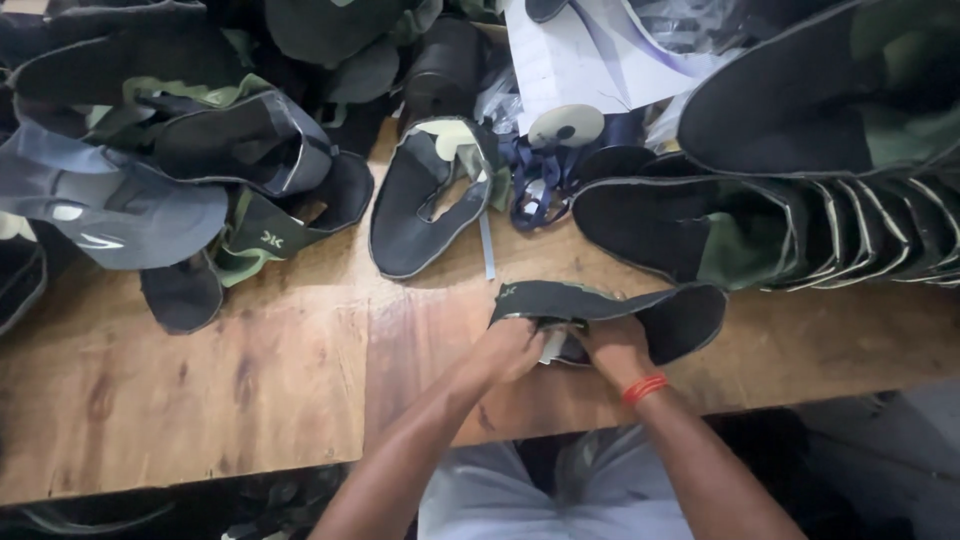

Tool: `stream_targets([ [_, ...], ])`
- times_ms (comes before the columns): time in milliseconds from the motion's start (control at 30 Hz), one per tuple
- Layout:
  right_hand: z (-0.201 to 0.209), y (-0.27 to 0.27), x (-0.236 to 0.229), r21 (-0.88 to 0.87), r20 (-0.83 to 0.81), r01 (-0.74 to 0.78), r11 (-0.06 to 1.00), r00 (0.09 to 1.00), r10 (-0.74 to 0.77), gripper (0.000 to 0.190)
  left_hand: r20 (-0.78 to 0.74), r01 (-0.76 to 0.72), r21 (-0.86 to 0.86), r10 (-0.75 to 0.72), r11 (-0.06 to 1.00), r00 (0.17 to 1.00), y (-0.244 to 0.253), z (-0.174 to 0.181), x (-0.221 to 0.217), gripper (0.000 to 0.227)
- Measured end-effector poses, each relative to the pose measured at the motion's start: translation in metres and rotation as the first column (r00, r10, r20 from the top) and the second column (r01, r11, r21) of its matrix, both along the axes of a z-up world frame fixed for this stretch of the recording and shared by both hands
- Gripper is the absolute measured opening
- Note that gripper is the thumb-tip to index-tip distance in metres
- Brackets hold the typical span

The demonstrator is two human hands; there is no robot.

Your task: Inspecting and preparing shoe upper components for manufacturing on a factory workbench.

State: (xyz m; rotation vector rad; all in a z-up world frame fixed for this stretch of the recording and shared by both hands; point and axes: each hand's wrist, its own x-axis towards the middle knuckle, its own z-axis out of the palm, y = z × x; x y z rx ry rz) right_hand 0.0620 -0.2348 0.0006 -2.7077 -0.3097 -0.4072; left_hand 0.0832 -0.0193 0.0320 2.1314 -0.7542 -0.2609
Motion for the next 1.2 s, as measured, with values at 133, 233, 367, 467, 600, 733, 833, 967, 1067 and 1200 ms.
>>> stream_targets([
  [133, -0.006, 0.004, 0.004, -0.131, -0.088, 0.136, 0.982, 0.985, -0.148, 0.045, -0.036, -0.004, 0.167, 0.010, 0.986, 0.999, 0.012, 0.045, -0.026, 0.035],
  [233, 0.001, -0.006, 0.008, 0.116, -0.081, -0.016, 0.993, 0.996, 0.025, 0.044, 0.116, 0.030, 0.427, -0.087, 0.904, 0.989, 0.006, -0.027, -0.023, 0.029],
  [367, 0.038, -0.001, -0.006, 0.161, -0.221, -0.141, 0.977, 0.959, 0.175, 0.046, 0.154, -0.042, 0.103, 0.026, 0.994, 0.988, 0.004, 0.000, -0.031, 0.034],
  [467, 0.046, 0.014, -0.015, 0.160, -0.112, -0.131, 0.978, 0.982, 0.150, 0.057, 0.115, -0.110, 0.128, 0.095, 0.986, 0.989, 0.000, 0.014, -0.033, 0.034],
  [600, 0.022, 0.011, -0.017, -0.015, 0.045, -0.039, 0.999, 0.998, 0.039, 0.040, -0.038, -0.093, 0.186, 0.102, 0.978, 0.994, 0.003, 0.029, -0.040, 0.037],
  [733, 0.011, 0.011, -0.012, -0.058, 0.080, 0.082, 0.995, 0.994, -0.077, 0.028, -0.026, -0.080, 0.049, 0.081, 0.996, 0.996, 0.002, 0.035, -0.055, 0.039],
  [833, -0.004, -0.001, -0.008, -0.160, 0.127, 0.036, 0.986, 0.992, -0.015, 0.032, -0.109, -0.054, 0.194, 0.076, 0.979, 0.991, -0.001, 0.059, -0.056, 0.043],
  [967, -0.031, -0.036, 0.007, -0.057, -0.033, -0.085, 0.995, 0.996, 0.083, 0.038, -0.044, -0.054, 0.220, 0.065, 0.974, 0.997, -0.002, 0.016, -0.053, 0.040],
  [1067, -0.006, -0.037, -0.004, -0.141, -0.183, -0.231, 0.963, 0.962, 0.204, 0.032, 0.158, -0.017, 0.229, -0.020, 0.973, 0.987, -0.002, -0.042, -0.050, 0.036],
  [1200, 0.022, -0.026, -0.022, 0.168, -0.019, -0.150, 0.974, 0.988, 0.155, 0.030, 0.644, -0.116, 0.353, -0.151, 0.928, 0.750, 0.000, -0.058, -0.054, 0.037],
])
